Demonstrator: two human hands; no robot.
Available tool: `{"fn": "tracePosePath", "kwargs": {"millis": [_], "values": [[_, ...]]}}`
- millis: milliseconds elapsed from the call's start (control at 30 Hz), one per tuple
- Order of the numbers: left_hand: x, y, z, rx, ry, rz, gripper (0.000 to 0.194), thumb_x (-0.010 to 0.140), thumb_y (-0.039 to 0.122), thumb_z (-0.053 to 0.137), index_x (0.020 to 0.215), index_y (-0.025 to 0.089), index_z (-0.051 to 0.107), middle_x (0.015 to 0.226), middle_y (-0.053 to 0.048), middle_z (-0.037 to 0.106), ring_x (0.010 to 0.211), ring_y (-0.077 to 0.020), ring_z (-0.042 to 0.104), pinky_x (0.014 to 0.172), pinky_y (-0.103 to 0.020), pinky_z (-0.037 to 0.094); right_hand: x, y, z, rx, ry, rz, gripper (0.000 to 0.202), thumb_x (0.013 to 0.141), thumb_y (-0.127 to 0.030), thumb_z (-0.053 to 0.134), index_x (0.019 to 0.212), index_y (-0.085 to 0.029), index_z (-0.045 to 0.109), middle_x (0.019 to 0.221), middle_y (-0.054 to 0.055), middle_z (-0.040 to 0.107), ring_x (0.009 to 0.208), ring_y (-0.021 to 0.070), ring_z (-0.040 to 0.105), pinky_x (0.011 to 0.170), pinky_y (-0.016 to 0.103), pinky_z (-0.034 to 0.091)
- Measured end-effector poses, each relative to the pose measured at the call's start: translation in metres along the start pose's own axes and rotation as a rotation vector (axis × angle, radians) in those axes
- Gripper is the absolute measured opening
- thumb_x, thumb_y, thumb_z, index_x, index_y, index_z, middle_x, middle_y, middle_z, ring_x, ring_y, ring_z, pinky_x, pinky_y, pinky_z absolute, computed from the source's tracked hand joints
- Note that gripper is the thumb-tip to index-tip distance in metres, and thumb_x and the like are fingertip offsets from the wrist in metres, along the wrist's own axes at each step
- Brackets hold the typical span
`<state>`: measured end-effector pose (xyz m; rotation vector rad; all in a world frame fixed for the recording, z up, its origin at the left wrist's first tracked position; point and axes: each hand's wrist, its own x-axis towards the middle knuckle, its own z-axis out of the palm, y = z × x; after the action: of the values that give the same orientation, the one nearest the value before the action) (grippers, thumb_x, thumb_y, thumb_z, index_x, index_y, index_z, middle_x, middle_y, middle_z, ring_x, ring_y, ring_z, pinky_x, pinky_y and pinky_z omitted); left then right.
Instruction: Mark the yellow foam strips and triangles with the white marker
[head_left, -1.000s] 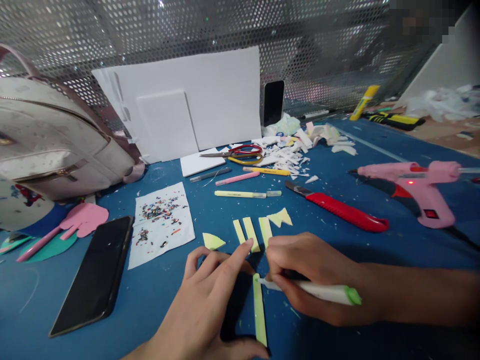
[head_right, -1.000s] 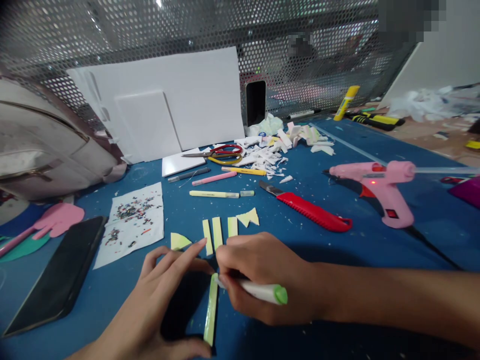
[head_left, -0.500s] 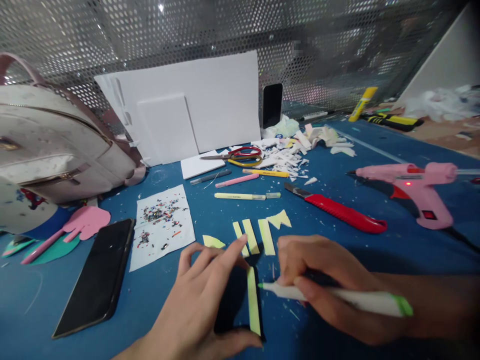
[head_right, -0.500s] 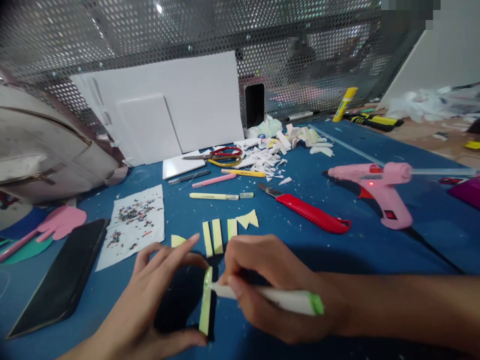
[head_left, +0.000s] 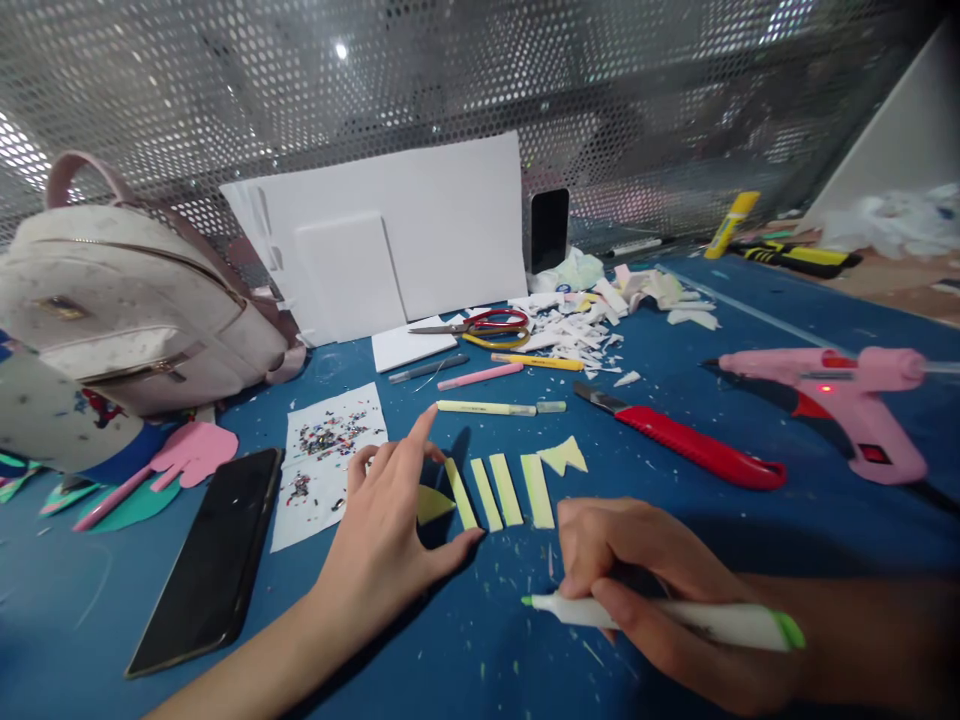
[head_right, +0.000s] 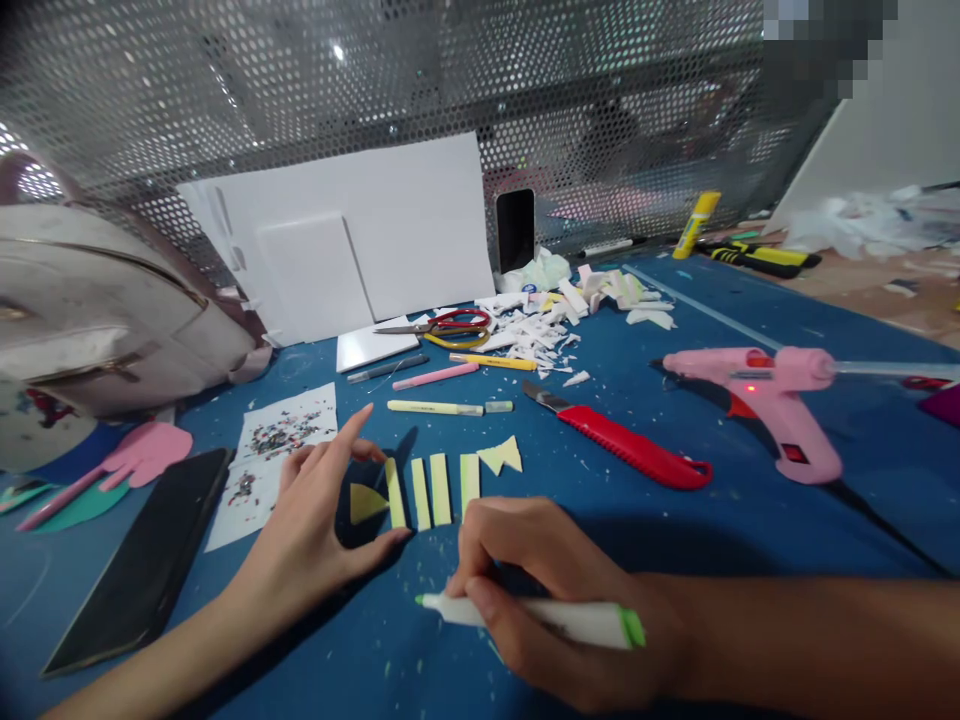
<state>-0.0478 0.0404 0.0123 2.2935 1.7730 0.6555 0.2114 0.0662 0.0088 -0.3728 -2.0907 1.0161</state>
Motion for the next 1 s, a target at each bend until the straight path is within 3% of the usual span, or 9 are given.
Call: {"fn": "tracePosePath", "kwargs": {"millis": [200, 367, 533, 700, 1000], "values": [[0.002, 0.004, 0.002, 0.017, -0.027, 0.017, 0.105, 0.082, 0.035, 0.082, 0.156, 0.027, 0.008, 0.117, -0.004, 0.062, 0.109, -0.0283, 0.054, 0.108, -0.054, 0.023, 0.002, -0.002, -0.003, -0.03, -0.01, -0.018, 0.02, 0.091, -0.009, 0.048, 0.103, -0.025, 0.053, 0.083, 0.001, 0.061, 0.074, 0.0153, 0.061, 0.067, 0.028, 0.047], [-0.001, -0.003, -0.005, 0.017, -0.034, 0.039, 0.114, 0.077, 0.041, 0.088, 0.157, 0.03, 0.007, 0.128, -0.007, 0.059, 0.115, -0.0295, 0.053, 0.108, -0.052, 0.024, 0.002, 0.0, -0.003, -0.024, -0.037, -0.001, 0.021, 0.092, -0.009, 0.047, 0.104, -0.024, 0.053, 0.083, 0.001, 0.06, 0.073, 0.015, 0.06, 0.064, 0.028, 0.046], [-0.014, -0.017, -0.018, 0.025, -0.039, 0.004, 0.098, 0.087, 0.03, 0.077, 0.158, 0.035, 0.01, 0.127, -0.005, 0.06, 0.113, -0.0277, 0.053, 0.111, -0.052, 0.023, -0.001, 0.002, -0.002, -0.014, -0.021, 0.002, 0.015, 0.093, -0.012, 0.048, 0.101, -0.023, 0.054, 0.082, 0.001, 0.059, 0.07, 0.0144, 0.058, 0.065, 0.029, 0.046], [-0.023, -0.028, -0.019, -0.037, -0.044, -0.009, 0.081, 0.094, 0.027, 0.061, 0.158, 0.034, 0.012, 0.122, -0.004, 0.061, 0.109, -0.0254, 0.056, 0.113, -0.054, 0.021, 0.001, 0.001, 0.0, -0.027, -0.011, 0.038, 0.012, 0.095, -0.014, 0.046, 0.098, -0.023, 0.054, 0.08, 0.002, 0.06, 0.071, 0.0154, 0.058, 0.064, 0.03, 0.045], [-0.021, -0.026, -0.017, 0.021, -0.022, 0.04, 0.078, 0.093, 0.021, 0.057, 0.158, 0.03, 0.014, 0.104, -0.001, 0.06, 0.1, -0.0228, 0.056, 0.114, -0.052, 0.018, -0.004, 0.009, -0.003, 0.064, -0.053, 0.075, 0.015, 0.094, -0.013, 0.048, 0.101, -0.024, 0.054, 0.081, 0.0, 0.057, 0.07, 0.015, 0.055, 0.065, 0.029, 0.043]]}}
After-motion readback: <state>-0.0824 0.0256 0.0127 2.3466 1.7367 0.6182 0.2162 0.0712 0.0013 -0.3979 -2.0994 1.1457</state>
